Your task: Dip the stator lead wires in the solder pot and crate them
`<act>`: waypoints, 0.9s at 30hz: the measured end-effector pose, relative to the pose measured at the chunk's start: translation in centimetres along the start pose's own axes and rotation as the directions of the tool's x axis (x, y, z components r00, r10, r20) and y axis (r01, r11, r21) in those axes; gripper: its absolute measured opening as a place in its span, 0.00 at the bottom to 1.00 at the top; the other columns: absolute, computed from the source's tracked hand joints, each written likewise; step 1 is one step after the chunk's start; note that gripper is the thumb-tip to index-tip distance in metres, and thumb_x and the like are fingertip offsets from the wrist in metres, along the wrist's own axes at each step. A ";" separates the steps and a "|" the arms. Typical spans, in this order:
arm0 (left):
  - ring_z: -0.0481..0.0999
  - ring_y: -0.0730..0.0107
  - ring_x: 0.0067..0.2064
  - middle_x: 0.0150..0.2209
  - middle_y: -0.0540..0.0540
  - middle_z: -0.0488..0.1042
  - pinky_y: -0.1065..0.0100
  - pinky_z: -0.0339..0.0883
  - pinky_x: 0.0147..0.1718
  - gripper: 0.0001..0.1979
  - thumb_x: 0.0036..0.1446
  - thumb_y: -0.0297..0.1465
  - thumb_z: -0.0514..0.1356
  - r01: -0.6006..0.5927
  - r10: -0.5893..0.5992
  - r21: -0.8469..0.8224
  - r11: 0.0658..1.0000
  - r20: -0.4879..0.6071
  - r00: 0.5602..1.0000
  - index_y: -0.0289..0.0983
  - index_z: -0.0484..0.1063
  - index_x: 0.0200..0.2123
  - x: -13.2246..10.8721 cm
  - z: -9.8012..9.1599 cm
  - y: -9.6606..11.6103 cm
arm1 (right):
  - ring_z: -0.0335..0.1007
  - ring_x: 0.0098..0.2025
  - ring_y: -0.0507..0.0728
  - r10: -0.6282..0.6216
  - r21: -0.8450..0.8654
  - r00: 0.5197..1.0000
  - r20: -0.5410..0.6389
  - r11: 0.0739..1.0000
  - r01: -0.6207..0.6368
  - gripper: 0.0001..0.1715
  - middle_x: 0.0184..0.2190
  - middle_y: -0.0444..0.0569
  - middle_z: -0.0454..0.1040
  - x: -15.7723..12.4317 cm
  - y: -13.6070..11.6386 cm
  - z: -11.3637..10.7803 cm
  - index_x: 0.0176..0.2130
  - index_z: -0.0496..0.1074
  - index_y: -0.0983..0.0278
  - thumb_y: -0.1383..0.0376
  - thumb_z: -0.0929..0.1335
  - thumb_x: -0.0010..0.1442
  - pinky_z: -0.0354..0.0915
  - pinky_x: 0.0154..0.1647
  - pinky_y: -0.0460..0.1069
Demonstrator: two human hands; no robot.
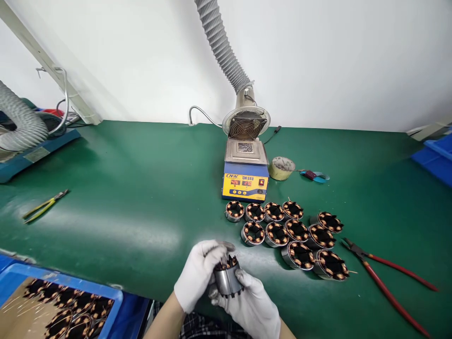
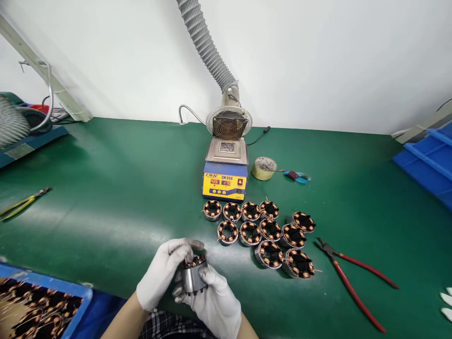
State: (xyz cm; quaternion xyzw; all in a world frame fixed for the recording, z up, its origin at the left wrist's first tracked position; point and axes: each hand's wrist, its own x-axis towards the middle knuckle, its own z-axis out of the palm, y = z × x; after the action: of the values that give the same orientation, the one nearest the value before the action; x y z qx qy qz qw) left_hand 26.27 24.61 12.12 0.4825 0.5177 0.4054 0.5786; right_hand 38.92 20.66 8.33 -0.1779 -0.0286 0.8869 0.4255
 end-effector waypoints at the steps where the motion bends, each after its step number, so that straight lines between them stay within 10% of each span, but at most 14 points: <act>1: 0.75 0.59 0.41 0.33 0.44 0.78 0.64 0.66 0.42 0.16 0.53 0.43 0.56 0.031 -0.038 -0.084 0.996 -0.084 0.996 0.37 0.73 0.23 0.2 -0.1 -0.4 | 0.71 0.33 0.56 0.018 -0.004 1.000 0.008 1.000 -0.018 0.16 0.33 0.50 0.77 0.0 -0.1 0.0 0.36 0.75 0.66 0.60 0.74 0.46 0.64 0.35 0.50; 3: 0.74 0.59 0.44 0.37 0.44 0.78 0.64 0.65 0.44 0.19 0.54 0.46 0.54 0.043 -0.082 -0.210 0.977 -0.180 0.980 0.37 0.73 0.26 0.2 -0.3 -1.1 | 0.72 0.34 0.56 0.043 0.012 0.999 0.029 0.999 -0.044 0.20 0.34 0.52 0.77 0.1 -0.2 0.1 0.38 0.74 0.68 0.59 0.74 0.46 0.64 0.36 0.49; 8: 0.74 0.58 0.43 0.39 0.43 0.78 0.64 0.66 0.45 0.17 0.40 0.34 0.66 0.172 -0.177 -0.130 0.976 -0.023 0.984 0.37 0.77 0.37 -0.7 0.4 -1.3 | 0.70 0.40 0.56 -0.030 0.052 0.999 -0.013 0.998 0.031 0.15 0.38 0.49 0.76 0.3 0.1 -0.3 0.37 0.74 0.65 0.60 0.73 0.49 0.63 0.43 0.51; 15: 0.73 0.69 0.26 0.22 0.49 0.75 0.70 0.69 0.28 0.13 0.35 0.37 0.68 0.130 -0.264 -0.412 0.902 -0.288 0.920 0.34 0.74 0.23 0.2 2.9 -0.4 | 0.70 0.35 0.55 -0.065 0.000 0.997 -0.047 0.998 0.065 0.16 0.35 0.48 0.76 0.6 0.1 -0.4 0.38 0.73 0.64 0.62 0.74 0.47 0.64 0.36 0.50; 20: 0.75 0.72 0.29 0.24 0.53 0.75 0.69 0.70 0.37 0.17 0.36 0.40 0.69 -0.071 -0.301 -0.675 0.734 -0.418 0.857 0.38 0.71 0.29 0.9 1.5 -0.9 | 0.70 0.32 0.55 0.024 0.014 1.000 -0.017 1.000 -0.024 0.21 0.33 0.51 0.76 0.4 -0.4 0.1 0.39 0.73 0.67 0.58 0.73 0.46 0.62 0.33 0.47; 27: 0.66 0.51 0.55 0.52 0.42 0.71 0.54 0.56 0.56 0.38 0.24 0.22 0.68 0.100 -0.098 0.073 0.992 -0.042 0.994 0.39 0.71 0.47 -1.7 0.3 -2.7 | 0.71 0.35 0.56 0.033 0.069 0.997 -0.063 0.997 -0.029 0.26 0.36 0.50 0.77 0.5 -0.8 0.0 0.41 0.72 0.64 0.50 0.70 0.47 0.62 0.39 0.51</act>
State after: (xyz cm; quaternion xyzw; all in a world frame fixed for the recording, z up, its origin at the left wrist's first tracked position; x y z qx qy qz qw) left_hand 26.22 22.33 9.80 0.4696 0.5669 0.3658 0.5695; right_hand 39.27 21.54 8.40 -0.1921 0.0182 0.8876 0.4182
